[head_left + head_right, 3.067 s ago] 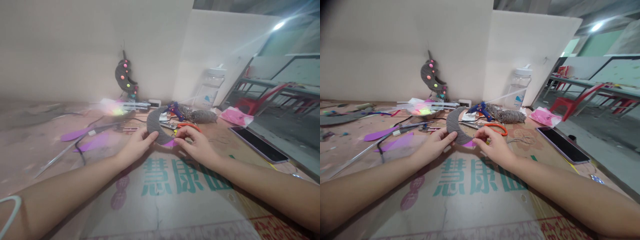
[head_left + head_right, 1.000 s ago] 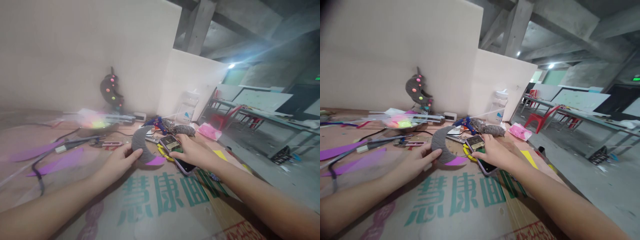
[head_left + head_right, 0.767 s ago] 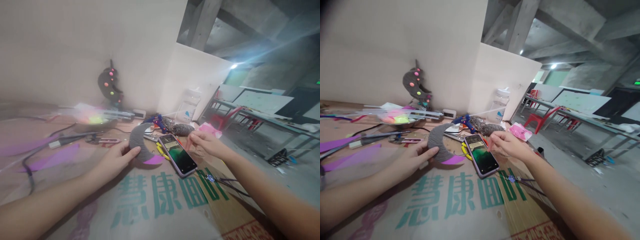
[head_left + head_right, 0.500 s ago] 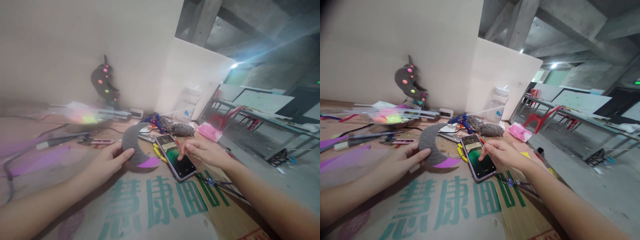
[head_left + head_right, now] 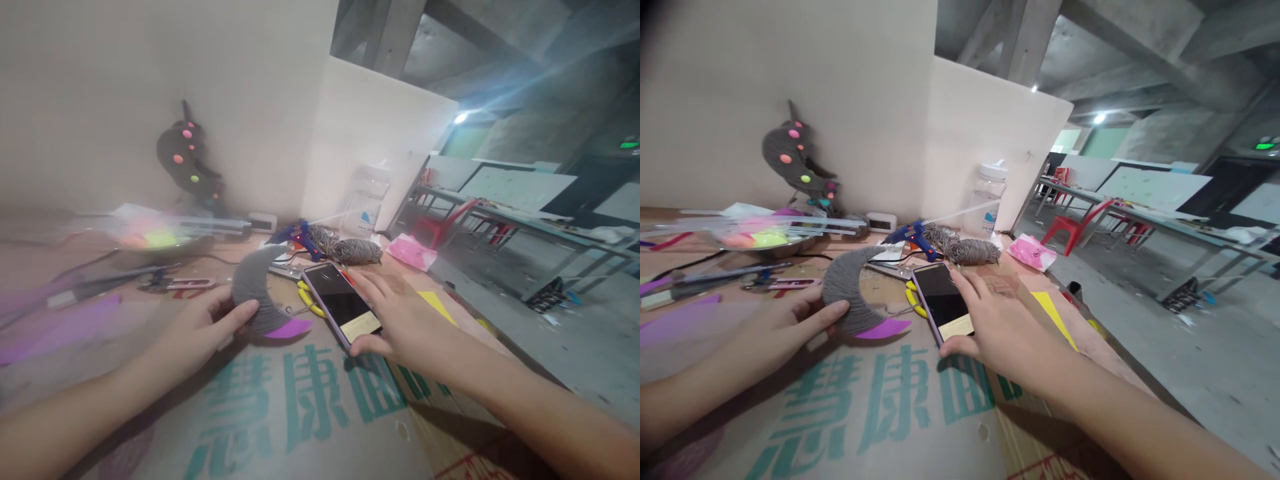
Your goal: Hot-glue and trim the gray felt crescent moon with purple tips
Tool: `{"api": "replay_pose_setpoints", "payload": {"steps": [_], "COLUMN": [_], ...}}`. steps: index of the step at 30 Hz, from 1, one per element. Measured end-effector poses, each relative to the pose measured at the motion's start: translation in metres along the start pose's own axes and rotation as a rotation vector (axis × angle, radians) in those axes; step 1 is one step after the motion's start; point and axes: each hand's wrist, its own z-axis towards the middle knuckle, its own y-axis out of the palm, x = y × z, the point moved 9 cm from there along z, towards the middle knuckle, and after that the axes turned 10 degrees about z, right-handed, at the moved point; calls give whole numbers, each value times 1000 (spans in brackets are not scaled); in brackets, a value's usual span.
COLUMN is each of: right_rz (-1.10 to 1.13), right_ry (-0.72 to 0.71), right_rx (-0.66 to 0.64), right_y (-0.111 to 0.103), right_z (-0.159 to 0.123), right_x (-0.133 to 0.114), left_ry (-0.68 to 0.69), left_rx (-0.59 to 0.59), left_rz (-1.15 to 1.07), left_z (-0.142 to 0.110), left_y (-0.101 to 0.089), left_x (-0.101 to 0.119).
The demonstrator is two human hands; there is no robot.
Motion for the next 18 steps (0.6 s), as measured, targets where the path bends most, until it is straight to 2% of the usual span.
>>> {"api": "replay_pose_setpoints", "payload": {"steps": [4, 7, 14, 18], "right_rz": [-96, -116, -48, 9], "right_ry": [57, 99, 48, 73], "right_rx": [-99, -157, -107, -111], "right_y": [20, 25, 20, 21], "right_z": [0, -1, 0, 9], "right_x": [-7, -8, 10, 17], "left_ry": [17, 14, 2, -25], "left_rx": [-25, -24, -43, -40], "left_rz": [34, 47, 45, 18], "left_z": [0, 0, -2, -3], "left_y": [1, 0, 2, 2], "left_x": [5, 5, 3, 4]}}
